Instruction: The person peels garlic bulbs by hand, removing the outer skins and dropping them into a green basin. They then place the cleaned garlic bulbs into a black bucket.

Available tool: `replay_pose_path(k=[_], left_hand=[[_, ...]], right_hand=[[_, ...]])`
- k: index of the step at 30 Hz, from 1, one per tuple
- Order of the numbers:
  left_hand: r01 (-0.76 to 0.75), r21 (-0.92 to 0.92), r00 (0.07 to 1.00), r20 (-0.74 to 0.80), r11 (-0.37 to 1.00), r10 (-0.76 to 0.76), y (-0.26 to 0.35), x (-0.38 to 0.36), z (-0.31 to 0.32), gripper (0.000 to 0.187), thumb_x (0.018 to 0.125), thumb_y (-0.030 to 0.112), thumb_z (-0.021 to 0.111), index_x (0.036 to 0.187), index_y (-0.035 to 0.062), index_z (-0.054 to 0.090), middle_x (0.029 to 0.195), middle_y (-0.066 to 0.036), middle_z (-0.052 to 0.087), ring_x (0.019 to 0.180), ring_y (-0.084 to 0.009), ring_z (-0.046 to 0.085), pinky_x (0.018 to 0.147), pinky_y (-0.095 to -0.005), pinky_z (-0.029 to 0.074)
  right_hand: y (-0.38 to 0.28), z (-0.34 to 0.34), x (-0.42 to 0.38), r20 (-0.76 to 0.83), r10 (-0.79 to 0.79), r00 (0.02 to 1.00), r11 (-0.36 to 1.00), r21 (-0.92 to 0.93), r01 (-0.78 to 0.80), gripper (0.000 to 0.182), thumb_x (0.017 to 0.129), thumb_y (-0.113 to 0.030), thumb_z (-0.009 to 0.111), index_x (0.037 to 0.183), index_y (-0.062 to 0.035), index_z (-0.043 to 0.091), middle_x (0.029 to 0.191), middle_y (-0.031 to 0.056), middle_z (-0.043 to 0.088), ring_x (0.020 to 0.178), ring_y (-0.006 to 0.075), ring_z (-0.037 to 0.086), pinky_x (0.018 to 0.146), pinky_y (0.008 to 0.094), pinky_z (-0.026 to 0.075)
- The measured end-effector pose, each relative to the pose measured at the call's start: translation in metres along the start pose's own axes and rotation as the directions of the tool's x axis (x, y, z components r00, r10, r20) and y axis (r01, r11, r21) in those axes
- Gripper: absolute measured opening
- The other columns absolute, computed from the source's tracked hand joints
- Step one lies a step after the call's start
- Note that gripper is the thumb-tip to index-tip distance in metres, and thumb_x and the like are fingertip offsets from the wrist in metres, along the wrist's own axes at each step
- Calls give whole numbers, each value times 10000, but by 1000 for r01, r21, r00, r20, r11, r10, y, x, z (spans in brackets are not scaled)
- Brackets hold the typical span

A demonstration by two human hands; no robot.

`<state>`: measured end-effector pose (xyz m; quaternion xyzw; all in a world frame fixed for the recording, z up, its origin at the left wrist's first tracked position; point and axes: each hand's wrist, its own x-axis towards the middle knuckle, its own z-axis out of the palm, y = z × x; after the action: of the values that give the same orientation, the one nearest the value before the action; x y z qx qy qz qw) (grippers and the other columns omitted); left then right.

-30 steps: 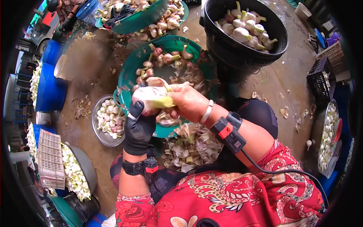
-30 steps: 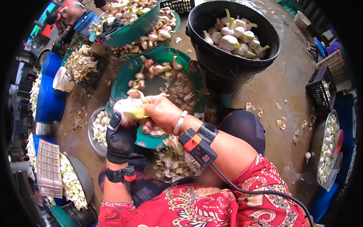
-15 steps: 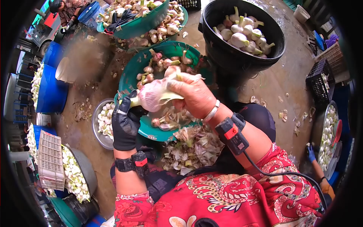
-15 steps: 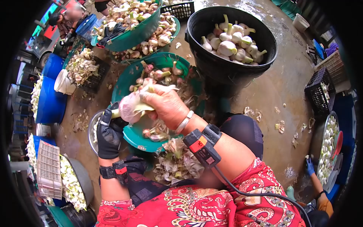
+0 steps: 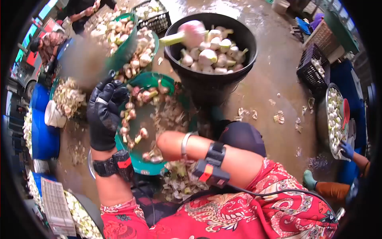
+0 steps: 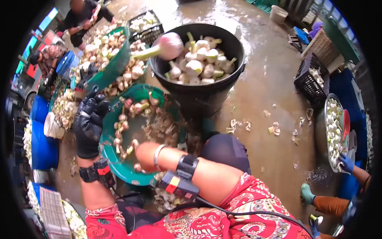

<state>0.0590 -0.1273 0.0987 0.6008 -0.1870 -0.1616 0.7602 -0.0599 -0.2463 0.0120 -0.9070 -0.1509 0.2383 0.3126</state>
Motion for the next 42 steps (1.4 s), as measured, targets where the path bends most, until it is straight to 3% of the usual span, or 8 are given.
replay_pose_path(k=[2,4,6,13,20,26,32,42], left_hand=[[-421,700,907,329,577,264,-59,-16,-66,266,944,61,499,1188,5,588,970,-62,640,893,-133,623,734,-272,529],[280,313,957,-171,907,-236,-134,-48,-129,272,886,77,583,1140,-15,612,907,-92,665,861,-169,636,769,-295,512],[658,639,736,-432,399,-521,-205,-97,-188,370,817,137,653,1160,7,612,952,-134,677,915,-268,646,792,-349,508],[242,962,921,-186,129,-342,-271,-64,-203,742,751,297,702,1384,46,410,1345,-219,489,1245,-358,467,1037,-428,387],[439,897,757,-343,44,-557,-338,-38,-204,910,664,339,807,1394,42,352,1254,-230,550,1123,-348,566,974,-393,447],[754,-19,642,-191,657,-742,-281,-59,-188,569,672,50,758,1198,100,546,1001,-64,644,854,-179,639,729,-308,545],[271,274,953,55,923,-297,-111,-51,-102,806,626,-33,722,1368,39,416,1228,-70,566,1122,-185,552,956,-312,466],[150,86,981,-138,985,-137,-50,-118,-41,909,643,-28,755,1435,38,314,1353,-114,460,1217,-216,484,1000,-331,442]], right_hand=[[9,-5,4,7,-27,1000,994,109,26,510,754,-348,710,1014,80,614,906,219,671,883,356,654,768,402,534],[6,13,-10,-556,-41,830,982,129,135,126,650,-57,598,758,-31,657,720,163,641,694,372,623,637,416,507],[8,0,-3,-585,-92,806,942,212,262,96,663,-5,572,731,-24,636,767,194,632,753,370,622,667,429,507],[9,0,16,-613,-19,790,984,129,124,162,672,-16,575,816,-14,647,759,203,629,749,382,622,682,438,509],[9,8,28,-582,107,806,985,175,-4,248,683,-11,561,909,-20,662,842,203,632,796,386,616,724,434,512],[13,0,35,-679,97,728,963,249,105,182,721,-20,545,861,-22,662,716,179,602,638,346,597,584,393,479],[11,9,46,-577,395,715,721,677,148,233,757,-81,598,971,-17,665,822,148,670,711,263,650,675,368,512],[-26,2,25,-169,201,965,-18,984,177,293,825,-98,652,1096,-60,549,898,50,625,715,100,606,604,231,540]])
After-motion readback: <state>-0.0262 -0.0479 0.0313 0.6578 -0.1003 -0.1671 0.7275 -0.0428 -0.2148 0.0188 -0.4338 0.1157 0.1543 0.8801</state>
